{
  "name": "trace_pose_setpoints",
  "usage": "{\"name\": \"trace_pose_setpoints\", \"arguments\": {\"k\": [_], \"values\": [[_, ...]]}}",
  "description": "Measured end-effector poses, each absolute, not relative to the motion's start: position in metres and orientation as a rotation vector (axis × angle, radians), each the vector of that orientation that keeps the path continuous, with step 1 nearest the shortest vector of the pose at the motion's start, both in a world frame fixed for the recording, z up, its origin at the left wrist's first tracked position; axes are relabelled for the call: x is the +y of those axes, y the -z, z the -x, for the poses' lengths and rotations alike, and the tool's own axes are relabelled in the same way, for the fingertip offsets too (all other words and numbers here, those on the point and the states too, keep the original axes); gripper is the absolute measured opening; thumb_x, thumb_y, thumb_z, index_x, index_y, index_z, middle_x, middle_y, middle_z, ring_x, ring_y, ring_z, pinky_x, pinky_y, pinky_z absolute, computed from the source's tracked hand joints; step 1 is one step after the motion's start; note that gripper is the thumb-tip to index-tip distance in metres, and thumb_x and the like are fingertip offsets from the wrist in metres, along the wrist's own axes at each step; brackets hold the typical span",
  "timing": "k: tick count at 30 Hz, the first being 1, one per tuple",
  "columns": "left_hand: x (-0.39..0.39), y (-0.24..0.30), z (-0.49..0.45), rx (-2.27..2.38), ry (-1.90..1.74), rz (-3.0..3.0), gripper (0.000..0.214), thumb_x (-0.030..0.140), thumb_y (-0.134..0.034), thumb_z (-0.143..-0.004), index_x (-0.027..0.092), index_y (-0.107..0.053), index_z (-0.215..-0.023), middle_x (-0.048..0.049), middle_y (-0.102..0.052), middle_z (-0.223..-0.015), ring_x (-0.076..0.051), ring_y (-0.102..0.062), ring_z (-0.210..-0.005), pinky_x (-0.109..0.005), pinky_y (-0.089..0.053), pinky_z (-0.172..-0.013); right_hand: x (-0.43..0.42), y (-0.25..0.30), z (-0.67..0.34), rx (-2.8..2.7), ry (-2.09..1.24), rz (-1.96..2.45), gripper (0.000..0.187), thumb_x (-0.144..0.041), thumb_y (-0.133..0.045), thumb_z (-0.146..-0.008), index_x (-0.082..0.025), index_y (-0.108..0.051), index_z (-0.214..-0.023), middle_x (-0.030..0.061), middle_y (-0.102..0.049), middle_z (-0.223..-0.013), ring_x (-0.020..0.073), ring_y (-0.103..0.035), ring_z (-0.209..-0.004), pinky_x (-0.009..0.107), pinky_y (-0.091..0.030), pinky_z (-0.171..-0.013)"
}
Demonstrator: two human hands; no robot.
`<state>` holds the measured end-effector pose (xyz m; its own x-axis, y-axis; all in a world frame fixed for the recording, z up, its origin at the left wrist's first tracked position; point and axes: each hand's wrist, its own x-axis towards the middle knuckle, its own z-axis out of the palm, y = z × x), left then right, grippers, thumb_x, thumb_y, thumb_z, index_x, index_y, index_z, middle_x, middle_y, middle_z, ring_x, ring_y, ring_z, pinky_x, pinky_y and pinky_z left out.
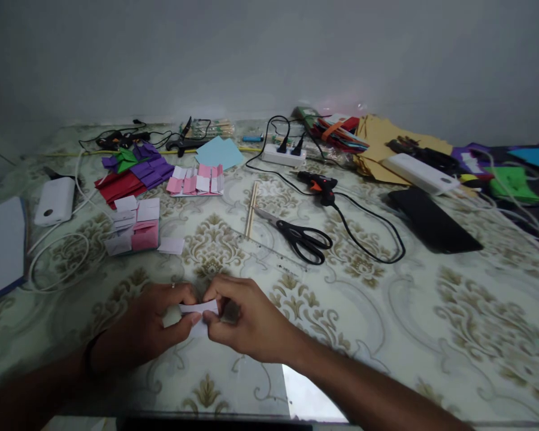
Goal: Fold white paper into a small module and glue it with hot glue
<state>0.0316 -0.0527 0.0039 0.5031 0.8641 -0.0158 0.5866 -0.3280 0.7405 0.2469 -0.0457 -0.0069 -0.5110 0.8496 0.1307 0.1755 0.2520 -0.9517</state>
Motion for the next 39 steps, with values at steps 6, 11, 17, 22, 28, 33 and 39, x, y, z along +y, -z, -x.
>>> {"name": "trace_pose_setpoints", "arguments": {"k": [6,11,17,22,28,33,39], "values": [[-0.051,-0.004,-0.035,1.106,-0.484,-1.991,0.016,0.019,-0.06,-0.083,0.02,-0.052,-0.07,0.003,-0.055,-0.064,-0.014,-0.051,-0.061,-0.028,-0.037,-0.062,-0.046,0.011,-0.246,-1.893,-1.355,0.938,0.005,-0.018,-0.067,-0.084,-0.02,-0.063,-0.083,-0.0022,-0.064,-0.073,0.0128,-0.054,-0.066,0.024,-0.043,-0.063],[-0.054,-0.007,-0.036,1.076,-0.49,-1.967,0.018,0.02,-0.057,-0.079,0.021,-0.044,-0.066,0.0037,-0.049,-0.061,-0.013,-0.044,-0.058,-0.029,-0.033,-0.059,-0.046,0.012,-0.246,-1.886,-1.411,0.885,0.009,-0.016,-0.068,-0.082,-0.019,-0.06,-0.078,-0.0041,-0.061,-0.071,0.01,-0.051,-0.063,0.021,-0.041,-0.06],[-0.053,-0.01,-0.032,1.141,-0.464,-1.9,0.021,0.021,-0.056,-0.076,0.022,-0.039,-0.065,0.005,-0.04,-0.057,-0.013,-0.038,-0.057,-0.029,-0.031,-0.057,-0.044,0.006,-0.249,-1.858,-1.452,0.913,0.014,-0.017,-0.068,-0.081,-0.019,-0.058,-0.072,-0.0059,-0.056,-0.064,0.0085,-0.046,-0.058,0.02,-0.037,-0.055],[-0.046,-0.013,-0.03,1.116,-0.446,-1.837,0.021,0.021,-0.056,-0.076,0.021,-0.039,-0.064,0.0057,-0.036,-0.058,-0.012,-0.035,-0.057,-0.028,-0.027,-0.056,-0.043,0.002,-0.251,-1.818,-1.497,0.952,0.012,-0.012,-0.066,-0.076,-0.019,-0.059,-0.069,-0.0058,-0.054,-0.063,0.0093,-0.045,-0.059,0.021,-0.036,-0.055],[-0.041,-0.013,-0.029,1.184,-0.45,-1.809,0.022,0.032,-0.06,-0.09,0.02,-0.053,-0.073,0.0043,-0.05,-0.065,-0.013,-0.044,-0.062,-0.026,-0.032,-0.057,-0.037,0.007,-0.253,-1.806,-1.405,0.98,0.015,-0.017,-0.067,-0.08,-0.019,-0.056,-0.071,-0.0061,-0.049,-0.064,0.0101,-0.043,-0.059,0.023,-0.035,-0.057],[-0.041,-0.01,-0.031,1.163,-0.452,-1.846,0.02,0.027,-0.06,-0.09,0.019,-0.056,-0.073,0.0043,-0.053,-0.065,-0.012,-0.047,-0.061,-0.026,-0.033,-0.058,-0.035,0.012,-0.249,-1.881,-1.323,0.964,0.017,-0.025,-0.068,-0.089,-0.019,-0.061,-0.075,-0.0038,-0.049,-0.07,0.0123,-0.047,-0.067,0.025,-0.037,-0.063],[-0.039,0.0,-0.034,1.146,-0.518,-1.689,0.015,0.026,-0.062,-0.086,0.018,-0.057,-0.075,0.0044,-0.051,-0.068,-0.012,-0.044,-0.065,-0.025,-0.033,-0.06,-0.036,0.021,-0.245,-1.811,-1.393,0.977,0.013,-0.02,-0.069,-0.084,-0.018,-0.06,-0.075,-0.0046,-0.047,-0.071,0.0117,-0.044,-0.066,0.024,-0.035,-0.061]]}}
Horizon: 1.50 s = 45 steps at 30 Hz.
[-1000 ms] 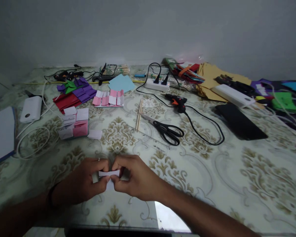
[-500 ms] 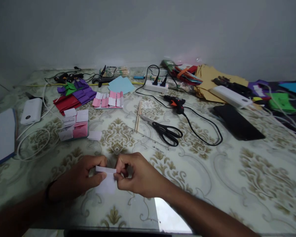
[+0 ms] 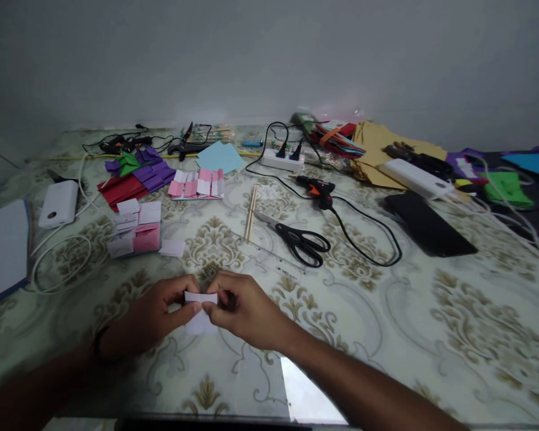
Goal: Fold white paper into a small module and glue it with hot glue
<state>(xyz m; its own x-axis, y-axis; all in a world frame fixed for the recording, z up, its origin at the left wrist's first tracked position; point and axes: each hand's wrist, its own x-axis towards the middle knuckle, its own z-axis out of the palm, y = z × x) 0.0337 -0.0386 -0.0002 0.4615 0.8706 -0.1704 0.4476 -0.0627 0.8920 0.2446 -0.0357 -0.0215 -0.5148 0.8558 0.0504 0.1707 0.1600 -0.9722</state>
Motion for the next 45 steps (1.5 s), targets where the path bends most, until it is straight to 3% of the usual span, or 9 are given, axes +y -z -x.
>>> {"name": "trace_pose_setpoints", "arguments": {"k": [8,14,27,36,40,45], "values": [[-0.026,0.015,-0.032,1.041,-0.595,-1.47,0.021,0.034,-0.062,-0.082,0.02,-0.047,-0.076,0.0063,-0.041,-0.065,-0.011,-0.039,-0.058,-0.023,-0.03,-0.053,-0.028,0.034,-0.239,-1.702,-1.459,0.995,0.027,-0.037,-0.074,-0.087,-0.018,-0.059,-0.075,-0.0065,-0.042,-0.065,0.0106,-0.037,-0.06,0.023,-0.03,-0.055],[-0.011,0.022,-0.036,0.996,-0.666,-1.377,0.032,0.045,-0.064,-0.086,0.02,-0.046,-0.08,0.0057,-0.045,-0.068,-0.01,-0.043,-0.059,-0.021,-0.036,-0.054,-0.01,0.04,-0.236,-1.65,-1.432,1.008,0.036,-0.05,-0.071,-0.089,-0.018,-0.057,-0.078,-0.0059,-0.044,-0.065,0.0107,-0.038,-0.06,0.023,-0.03,-0.054],[0.01,0.026,-0.026,0.884,-0.545,-1.355,0.029,0.04,-0.071,-0.08,0.019,-0.05,-0.082,0.0062,-0.049,-0.066,-0.01,-0.043,-0.058,-0.021,-0.032,-0.054,0.007,0.043,-0.238,-1.67,-1.715,0.905,0.04,-0.054,-0.073,-0.086,-0.019,-0.054,-0.081,-0.0092,-0.049,-0.054,0.0071,-0.043,-0.041,0.019,-0.032,-0.043],[0.0,0.023,-0.029,0.933,-0.559,-1.408,0.022,0.034,-0.069,-0.08,0.017,-0.055,-0.081,0.0058,-0.047,-0.066,-0.01,-0.041,-0.059,-0.021,-0.029,-0.054,0.007,0.046,-0.238,-1.598,-1.8,0.877,0.033,-0.038,-0.08,-0.078,-0.02,-0.053,-0.073,-0.0079,-0.053,-0.057,0.0061,-0.048,-0.044,0.017,-0.036,-0.043],[-0.003,0.024,-0.03,0.94,-0.585,-1.422,0.023,0.032,-0.07,-0.079,0.018,-0.052,-0.077,0.0064,-0.045,-0.064,-0.009,-0.04,-0.058,-0.021,-0.029,-0.053,0.005,0.043,-0.237,-1.558,-1.819,0.895,0.03,-0.029,-0.079,-0.073,-0.02,-0.051,-0.069,-0.0092,-0.05,-0.053,0.0054,-0.044,-0.044,0.016,-0.032,-0.042],[-0.003,0.025,-0.031,0.96,-0.613,-1.414,0.023,0.033,-0.068,-0.078,0.018,-0.051,-0.075,0.0065,-0.044,-0.062,-0.009,-0.039,-0.056,-0.021,-0.029,-0.052,0.008,0.041,-0.238,-1.521,-1.877,0.882,0.028,-0.028,-0.078,-0.073,-0.02,-0.052,-0.068,-0.009,-0.052,-0.05,0.0058,-0.046,-0.042,0.016,-0.033,-0.041]]}}
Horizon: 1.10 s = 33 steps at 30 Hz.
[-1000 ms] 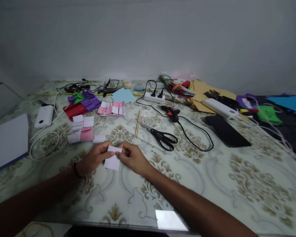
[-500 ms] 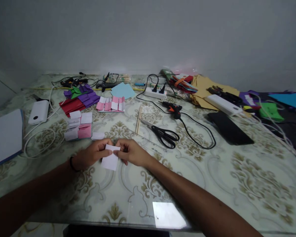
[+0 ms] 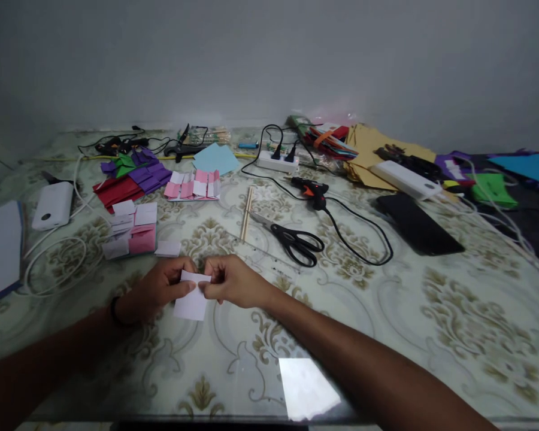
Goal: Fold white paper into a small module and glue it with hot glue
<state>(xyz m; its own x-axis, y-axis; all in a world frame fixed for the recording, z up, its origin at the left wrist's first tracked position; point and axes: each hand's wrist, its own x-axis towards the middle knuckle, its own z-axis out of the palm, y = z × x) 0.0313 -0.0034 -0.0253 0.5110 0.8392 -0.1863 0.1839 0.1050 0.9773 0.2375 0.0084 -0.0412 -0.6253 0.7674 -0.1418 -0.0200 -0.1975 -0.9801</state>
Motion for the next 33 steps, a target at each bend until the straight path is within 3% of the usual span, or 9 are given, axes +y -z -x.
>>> {"name": "trace_pose_setpoints", "arguments": {"k": [6,10,17,24,33], "values": [[0.001,0.026,-0.024,0.98,-0.661,-1.394,0.021,0.031,-0.067,-0.08,0.018,-0.051,-0.076,0.0068,-0.045,-0.062,-0.008,-0.038,-0.055,-0.02,-0.029,-0.051,0.015,0.044,-0.242,-1.47,-1.916,0.843,0.03,-0.027,-0.08,-0.073,-0.02,-0.052,-0.066,-0.0091,-0.054,-0.049,0.0057,-0.047,-0.04,0.017,-0.035,-0.042],[0.009,0.028,-0.012,0.965,-0.743,-1.373,0.03,0.041,-0.07,-0.08,0.019,-0.05,-0.077,0.0049,-0.048,-0.068,-0.01,-0.041,-0.059,-0.021,-0.031,-0.053,0.019,0.047,-0.249,-1.459,-1.909,0.808,0.027,-0.024,-0.078,-0.076,-0.019,-0.053,-0.068,-0.0074,-0.057,-0.048,0.0059,-0.048,-0.041,0.017,-0.033,-0.043],[-0.001,0.023,-0.019,0.969,-0.568,-1.375,0.029,0.041,-0.07,-0.084,0.018,-0.053,-0.079,0.0049,-0.05,-0.065,-0.01,-0.045,-0.058,-0.021,-0.034,-0.055,0.019,0.043,-0.252,-1.487,-1.894,0.718,0.038,-0.052,-0.074,-0.086,-0.018,-0.059,-0.093,-0.0051,-0.059,-0.068,0.0098,-0.058,-0.051,0.022,-0.045,-0.051],[-0.003,0.022,-0.024,0.979,-0.574,-1.481,0.022,0.036,-0.065,-0.087,0.017,-0.056,-0.081,0.0053,-0.048,-0.065,-0.01,-0.045,-0.059,-0.021,-0.034,-0.054,0.011,0.042,-0.247,-1.615,-1.799,0.801,0.037,-0.047,-0.076,-0.089,-0.017,-0.057,-0.078,-0.0058,-0.056,-0.058,0.0066,-0.048,-0.048,0.019,-0.036,-0.048],[-0.004,0.028,-0.025,1.013,-0.58,-1.513,0.021,0.037,-0.063,-0.09,0.017,-0.057,-0.084,0.0031,-0.056,-0.068,-0.011,-0.05,-0.061,-0.022,-0.037,-0.057,0.008,0.039,-0.245,-1.773,-1.668,0.861,0.029,-0.041,-0.073,-0.091,-0.017,-0.061,-0.082,-0.0047,-0.057,-0.063,0.0086,-0.054,-0.052,0.018,-0.038,-0.048]]}}
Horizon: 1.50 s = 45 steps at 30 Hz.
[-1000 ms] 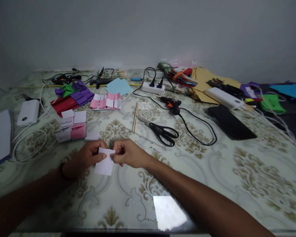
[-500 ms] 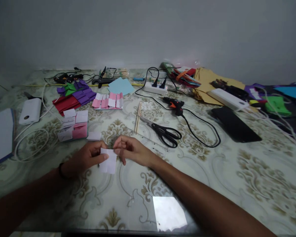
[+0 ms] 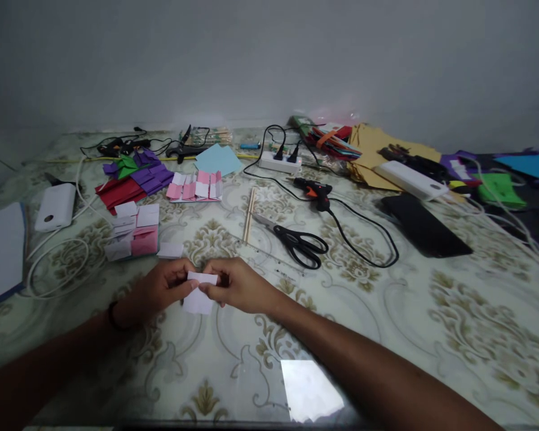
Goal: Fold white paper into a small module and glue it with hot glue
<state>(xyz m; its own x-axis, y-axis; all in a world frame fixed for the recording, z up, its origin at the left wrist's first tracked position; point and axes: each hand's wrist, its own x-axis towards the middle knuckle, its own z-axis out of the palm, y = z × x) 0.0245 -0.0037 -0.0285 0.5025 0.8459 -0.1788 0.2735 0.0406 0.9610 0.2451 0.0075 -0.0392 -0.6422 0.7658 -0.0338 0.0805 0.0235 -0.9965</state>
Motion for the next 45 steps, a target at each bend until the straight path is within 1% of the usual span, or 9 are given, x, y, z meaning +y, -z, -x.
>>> {"name": "trace_pose_setpoints", "arguments": {"k": [3,9,13,17,27,32,36,40,45], "values": [[-0.004,0.027,-0.025,1.027,-0.528,-1.571,0.02,0.036,-0.062,-0.089,0.018,-0.055,-0.083,0.0033,-0.054,-0.066,-0.012,-0.05,-0.06,-0.022,-0.037,-0.055,0.008,0.041,-0.246,-1.808,-1.697,0.856,0.026,-0.041,-0.071,-0.092,-0.017,-0.062,-0.086,-0.0036,-0.059,-0.064,0.01,-0.056,-0.051,0.02,-0.042,-0.049],[-0.002,0.023,-0.023,1.021,-0.484,-1.69,0.017,0.029,-0.062,-0.081,0.019,-0.049,-0.076,0.0064,-0.042,-0.064,-0.01,-0.038,-0.059,-0.022,-0.03,-0.054,0.006,0.041,-0.244,-1.836,-1.628,0.845,0.02,-0.036,-0.073,-0.088,-0.017,-0.067,-0.087,-0.0034,-0.056,-0.066,0.01,-0.049,-0.056,0.021,-0.036,-0.051],[-0.002,0.021,-0.022,0.995,-0.44,-1.731,0.015,0.024,-0.061,-0.078,0.019,-0.048,-0.074,0.007,-0.041,-0.064,-0.01,-0.035,-0.058,-0.022,-0.027,-0.053,0.001,0.038,-0.24,-1.832,-1.607,0.829,0.017,-0.032,-0.073,-0.086,-0.016,-0.067,-0.083,-0.0015,-0.059,-0.073,0.0104,-0.044,-0.062,0.022,-0.034,-0.055],[-0.002,0.019,-0.023,0.959,-0.42,-1.75,0.015,0.022,-0.061,-0.076,0.019,-0.047,-0.072,0.0067,-0.043,-0.065,-0.009,-0.035,-0.058,-0.023,-0.027,-0.054,-0.002,0.036,-0.237,-1.776,-1.664,0.777,0.015,-0.029,-0.073,-0.084,-0.016,-0.066,-0.081,0.0001,-0.061,-0.08,0.0117,-0.047,-0.067,0.024,-0.035,-0.059],[0.002,0.02,-0.021,0.928,-0.439,-1.658,0.024,0.028,-0.063,-0.078,0.02,-0.042,-0.069,0.0081,-0.037,-0.059,-0.009,-0.03,-0.055,-0.021,-0.024,-0.051,0.0,0.041,-0.239,-1.59,-1.827,0.887,0.02,-0.028,-0.077,-0.074,-0.019,-0.059,-0.075,-0.0055,-0.051,-0.066,0.0096,-0.041,-0.057,0.022,-0.031,-0.052],[0.002,0.022,-0.018,0.894,-0.397,-1.54,0.023,0.032,-0.064,-0.081,0.022,-0.045,-0.074,0.0092,-0.043,-0.051,-0.007,-0.036,-0.042,-0.019,-0.025,-0.042,0.003,0.039,-0.241,-1.57,-1.853,0.878,0.026,-0.026,-0.08,-0.07,-0.019,-0.055,-0.07,-0.0064,-0.05,-0.063,0.0085,-0.04,-0.056,0.02,-0.029,-0.05],[0.002,0.019,-0.018,0.862,-0.382,-1.455,0.026,0.036,-0.066,-0.08,0.021,-0.046,-0.074,0.0078,-0.052,-0.052,-0.007,-0.041,-0.039,-0.017,-0.032,-0.04,0.005,0.039,-0.243,-1.55,-1.881,0.849,0.032,-0.033,-0.083,-0.072,-0.018,-0.055,-0.07,-0.0057,-0.051,-0.063,0.0086,-0.041,-0.056,0.02,-0.03,-0.05],[0.003,0.02,-0.018,0.884,-0.461,-1.404,0.032,0.041,-0.068,-0.08,0.021,-0.044,-0.073,0.0072,-0.053,-0.054,-0.006,-0.041,-0.04,-0.016,-0.032,-0.04,0.009,0.04,-0.245,-1.503,-1.876,0.832,0.04,-0.048,-0.083,-0.078,-0.017,-0.057,-0.072,-0.005,-0.051,-0.064,0.0093,-0.043,-0.058,0.021,-0.033,-0.054],[0.003,0.029,-0.018,0.979,-0.627,-1.389,0.029,0.041,-0.062,-0.088,0.021,-0.043,-0.078,0.0064,-0.055,-0.059,-0.006,-0.044,-0.043,-0.018,-0.035,-0.044,0.014,0.042,-0.246,-1.399,-1.796,0.856,0.045,-0.058,-0.081,-0.081,-0.018,-0.059,-0.078,-0.0049,-0.053,-0.068,0.0098,-0.045,-0.06,0.023,-0.034,-0.057]]}}
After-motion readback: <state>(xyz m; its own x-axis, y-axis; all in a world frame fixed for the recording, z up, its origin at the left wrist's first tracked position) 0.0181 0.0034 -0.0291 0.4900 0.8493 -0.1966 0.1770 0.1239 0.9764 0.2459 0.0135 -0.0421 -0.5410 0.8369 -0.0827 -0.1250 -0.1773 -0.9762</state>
